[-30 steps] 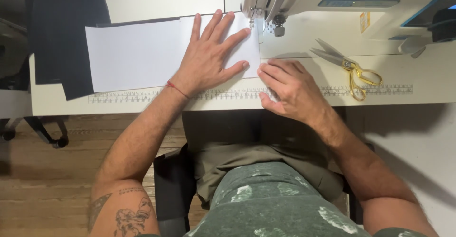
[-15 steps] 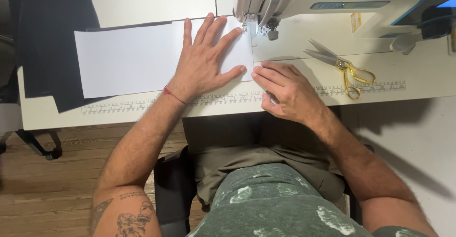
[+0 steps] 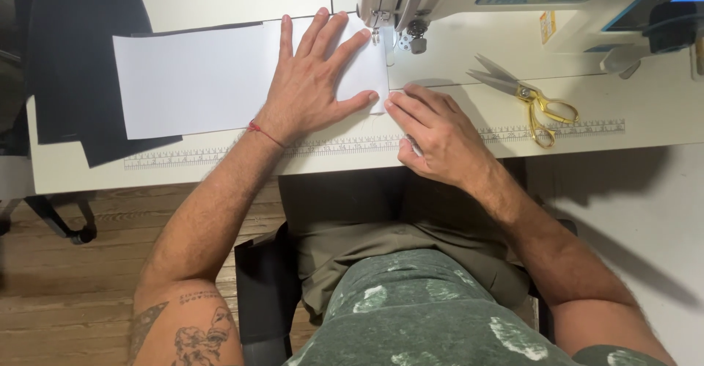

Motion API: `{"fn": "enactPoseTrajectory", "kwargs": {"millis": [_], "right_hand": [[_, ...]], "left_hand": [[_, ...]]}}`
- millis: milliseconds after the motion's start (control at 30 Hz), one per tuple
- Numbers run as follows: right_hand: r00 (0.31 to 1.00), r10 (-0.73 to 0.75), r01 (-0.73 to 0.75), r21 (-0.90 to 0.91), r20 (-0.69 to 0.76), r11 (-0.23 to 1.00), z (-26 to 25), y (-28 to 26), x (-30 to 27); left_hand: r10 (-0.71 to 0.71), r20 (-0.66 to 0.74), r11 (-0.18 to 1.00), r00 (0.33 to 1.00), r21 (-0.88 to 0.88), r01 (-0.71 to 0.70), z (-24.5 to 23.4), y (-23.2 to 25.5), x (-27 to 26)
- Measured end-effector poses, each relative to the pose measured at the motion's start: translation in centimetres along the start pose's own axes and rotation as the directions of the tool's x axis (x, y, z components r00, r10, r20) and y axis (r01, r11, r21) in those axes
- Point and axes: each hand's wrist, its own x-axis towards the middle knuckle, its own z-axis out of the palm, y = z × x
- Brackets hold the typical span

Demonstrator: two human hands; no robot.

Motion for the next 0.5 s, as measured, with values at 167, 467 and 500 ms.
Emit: {"fn": "enactPoseTrajectory", "kwargs": {"millis": [167,467,500], "right_hand": [[1.000,0.007,-0.007,-0.019,-0.002,1.000,0.2,0.1,0.1],[1.000,0.024,-0.024,0.008,0.005,1.000,0.3,0.2,0.5],[1.000,0.024,-0.024,0.009,0.004,1.000,0.4,0.3,0.6]], "left_hand": [[-0.002,0.015,1.000,1.000,0.000,0.002,0.0,-0.3,0.3],[0.012,0.007,1.000,1.000,-0.016,-0.012,0.5,-1.2,0.7],[0.011,0.008,1.000,1.000,-0.015,-0.011,0.5,-1.4,0.8]]}}
